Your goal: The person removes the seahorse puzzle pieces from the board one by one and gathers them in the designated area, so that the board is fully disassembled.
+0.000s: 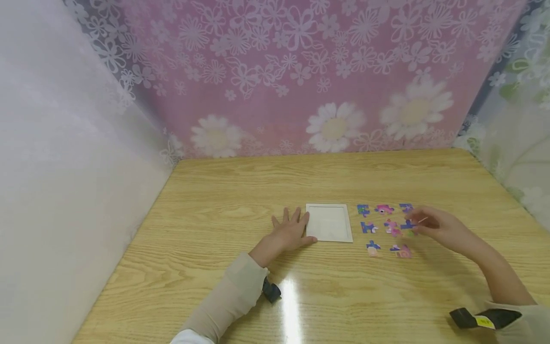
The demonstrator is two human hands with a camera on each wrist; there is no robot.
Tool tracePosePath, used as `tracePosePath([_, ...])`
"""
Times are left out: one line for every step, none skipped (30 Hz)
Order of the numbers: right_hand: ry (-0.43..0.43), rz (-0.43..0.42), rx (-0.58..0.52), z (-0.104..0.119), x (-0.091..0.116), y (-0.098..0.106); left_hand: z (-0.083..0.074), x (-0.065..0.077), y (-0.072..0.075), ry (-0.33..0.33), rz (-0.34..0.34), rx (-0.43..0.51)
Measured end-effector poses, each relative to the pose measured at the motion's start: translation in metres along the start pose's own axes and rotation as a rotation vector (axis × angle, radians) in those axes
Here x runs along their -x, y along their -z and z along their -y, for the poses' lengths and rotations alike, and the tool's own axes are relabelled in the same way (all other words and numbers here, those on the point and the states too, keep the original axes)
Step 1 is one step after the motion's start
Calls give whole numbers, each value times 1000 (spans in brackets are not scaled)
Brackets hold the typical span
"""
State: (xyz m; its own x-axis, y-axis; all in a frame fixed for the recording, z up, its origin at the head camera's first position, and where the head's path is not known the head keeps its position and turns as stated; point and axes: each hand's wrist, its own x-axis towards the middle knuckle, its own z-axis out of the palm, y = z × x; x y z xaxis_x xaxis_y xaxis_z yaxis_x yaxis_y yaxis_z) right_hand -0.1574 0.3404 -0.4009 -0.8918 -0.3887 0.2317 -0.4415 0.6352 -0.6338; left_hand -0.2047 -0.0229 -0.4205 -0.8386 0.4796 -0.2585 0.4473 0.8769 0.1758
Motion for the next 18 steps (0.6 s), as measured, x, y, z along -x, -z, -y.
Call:
tracePosePath([4, -2, 1, -2, 3, 1, 0, 0, 0, 1, -1, -1])
tracePosePath([1, -6, 4, -4, 5, 1, 0, 0, 0, 1, -1, -2])
tracePosePath([-1, -8, 6, -6, 8, 2, 0, 0, -1, 1, -2, -3])
tracePosePath([2, -7, 2, -9, 10, 3, 0, 0, -1, 1, -1, -5])
tracePosePath([2, -7, -4, -11, 13, 3, 0, 0, -1, 2, 1, -6])
tracePosePath([1, -7, -12, -14, 16, 4, 0, 1, -1, 2, 1, -9])
tracePosePath([1, -8, -18, -16, 18, 5, 0, 1, -1, 3, 1, -10])
tracePosePath([-1, -9, -26, -18, 21, 5, 0, 1, -1, 2, 3, -12])
tracePosePath([1, -8, -30, -21, 23, 5, 0, 1, -1, 2, 3, -17])
tracePosePath([0, -11, -33, -22, 26, 6, 0, 1, -1, 2, 5, -22])
tracePosePath([-4, -12, -35, -24, 28, 6, 1, 1, -2, 1, 3, -27])
tracePosePath([-11, -11, -35, -26, 30, 7, 1, 1, -2, -1, 3, -32])
tracePosePath([-19, -10, -33, -27, 32, 8, 1, 0, -2, -3, 4, -35])
tracePosePath([-33, -5, -37, -29, 34, 9, 1, 0, -3, -4, 4, -34])
tracePosePath([-58, 1, -41, -30, 36, 9, 1, -1, -3, -4, 3, -31])
tracePosePath([-83, 5, -45, -31, 38, 10, 1, -1, -3, -4, 2, -28])
tracePosePath([-101, 18, -53, -32, 40, 10, 1, -1, -3, -3, 2, -26])
tracePosePath([-124, 27, -63, -33, 41, 10, 1, -1, -3, -2, 4, -23])
